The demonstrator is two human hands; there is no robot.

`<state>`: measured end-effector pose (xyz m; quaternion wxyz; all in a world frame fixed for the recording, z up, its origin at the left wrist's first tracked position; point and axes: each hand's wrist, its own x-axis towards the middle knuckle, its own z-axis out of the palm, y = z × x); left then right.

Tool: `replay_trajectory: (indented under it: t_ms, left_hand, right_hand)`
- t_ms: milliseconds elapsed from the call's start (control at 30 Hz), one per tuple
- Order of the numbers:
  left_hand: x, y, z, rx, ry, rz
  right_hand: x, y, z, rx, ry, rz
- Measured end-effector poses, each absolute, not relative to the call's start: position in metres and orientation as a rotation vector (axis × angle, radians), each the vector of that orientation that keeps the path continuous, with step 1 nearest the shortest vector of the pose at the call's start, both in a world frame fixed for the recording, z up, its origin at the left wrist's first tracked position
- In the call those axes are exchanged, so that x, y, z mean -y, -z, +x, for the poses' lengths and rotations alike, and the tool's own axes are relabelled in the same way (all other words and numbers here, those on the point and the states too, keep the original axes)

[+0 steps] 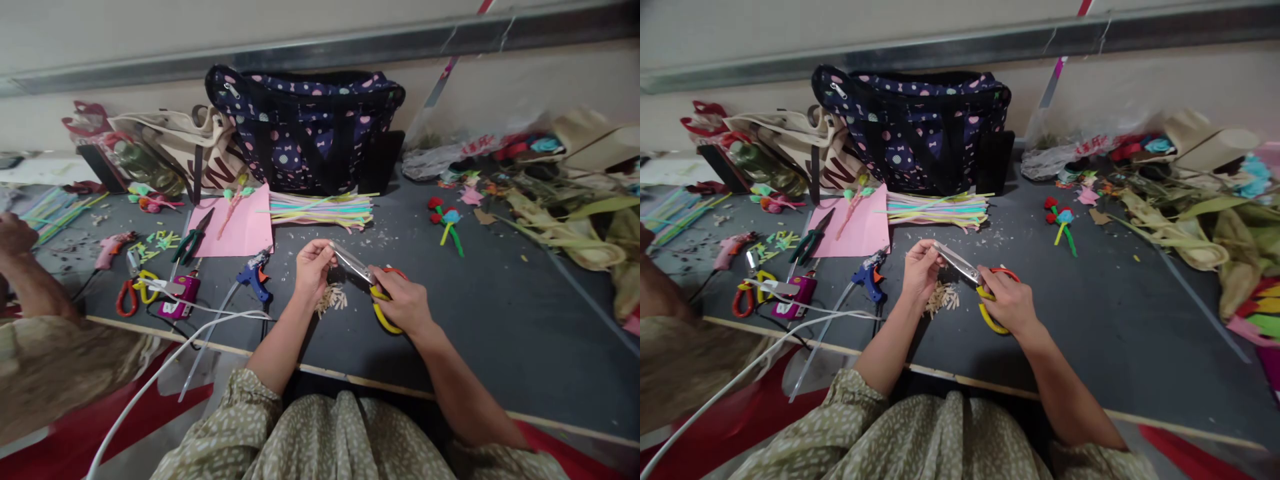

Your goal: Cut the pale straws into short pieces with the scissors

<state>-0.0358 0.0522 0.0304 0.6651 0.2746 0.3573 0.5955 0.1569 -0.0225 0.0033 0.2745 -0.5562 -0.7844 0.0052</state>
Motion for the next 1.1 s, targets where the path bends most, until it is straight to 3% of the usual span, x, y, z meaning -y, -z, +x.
replay_trajectory:
  t_ms: [1100]
  left_hand:
    - [-0.0546,-0.0281,-0.0359,-0.778,-1.349,0.589]
  right_hand:
    - [0.0242,-0.0027,0.1524,2.103,-0.082,-1.515]
